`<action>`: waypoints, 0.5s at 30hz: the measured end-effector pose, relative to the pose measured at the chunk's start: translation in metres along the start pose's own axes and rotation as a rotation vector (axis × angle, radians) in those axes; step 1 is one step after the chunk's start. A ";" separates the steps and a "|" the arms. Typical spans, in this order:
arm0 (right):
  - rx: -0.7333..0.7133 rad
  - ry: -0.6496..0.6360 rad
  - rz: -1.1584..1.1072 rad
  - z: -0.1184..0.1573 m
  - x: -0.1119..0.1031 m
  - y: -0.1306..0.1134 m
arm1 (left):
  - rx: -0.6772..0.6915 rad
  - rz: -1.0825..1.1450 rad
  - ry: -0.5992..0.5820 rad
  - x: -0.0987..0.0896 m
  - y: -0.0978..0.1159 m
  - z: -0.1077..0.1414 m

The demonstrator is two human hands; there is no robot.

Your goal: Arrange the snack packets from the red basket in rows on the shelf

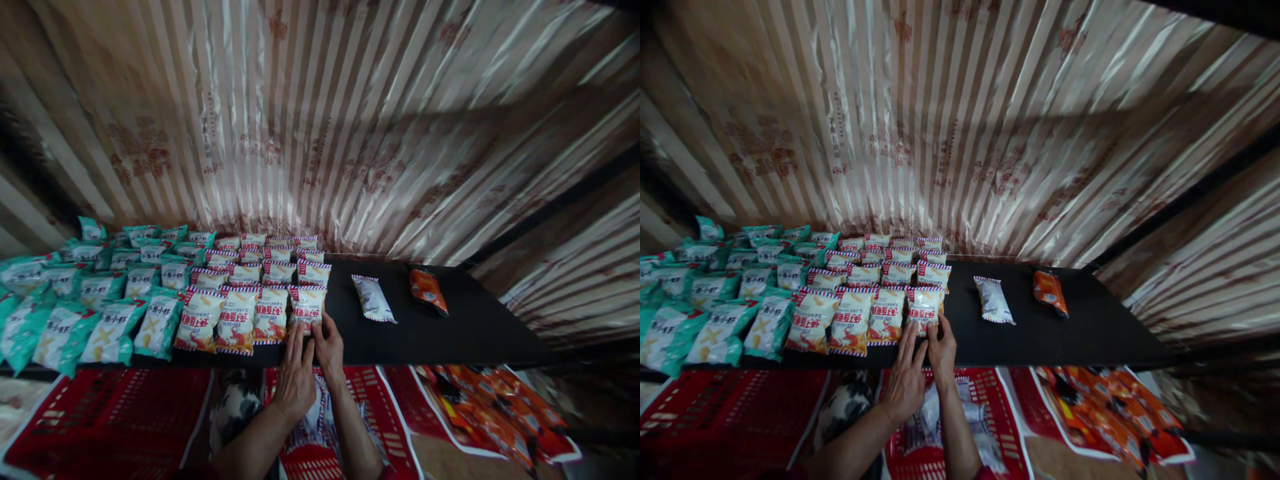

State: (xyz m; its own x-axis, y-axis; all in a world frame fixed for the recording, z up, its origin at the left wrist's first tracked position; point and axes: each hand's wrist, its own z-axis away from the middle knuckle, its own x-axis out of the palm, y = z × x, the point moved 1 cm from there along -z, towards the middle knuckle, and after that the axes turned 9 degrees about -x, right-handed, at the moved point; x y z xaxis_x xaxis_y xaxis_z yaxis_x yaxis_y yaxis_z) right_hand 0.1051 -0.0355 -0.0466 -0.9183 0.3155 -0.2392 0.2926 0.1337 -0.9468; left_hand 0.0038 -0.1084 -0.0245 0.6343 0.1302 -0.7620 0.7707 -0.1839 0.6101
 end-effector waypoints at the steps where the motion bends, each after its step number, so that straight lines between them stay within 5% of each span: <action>1: -0.003 0.002 -0.002 0.000 0.000 0.002 | -0.016 0.004 0.012 -0.001 0.000 -0.001; 8: -0.035 -0.005 -0.006 -0.002 -0.005 0.003 | -0.082 0.042 0.029 0.001 -0.004 -0.002; 15: -0.038 0.166 0.045 -0.015 -0.017 -0.016 | -0.098 0.071 0.036 0.005 -0.004 -0.001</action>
State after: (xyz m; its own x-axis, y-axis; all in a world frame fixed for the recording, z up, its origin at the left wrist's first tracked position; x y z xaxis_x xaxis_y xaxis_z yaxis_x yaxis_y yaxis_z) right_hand 0.1200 -0.0291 -0.0242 -0.8484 0.4723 -0.2390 0.3449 0.1507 -0.9265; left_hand 0.0038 -0.1060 -0.0311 0.6877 0.1553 -0.7092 0.7251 -0.0981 0.6816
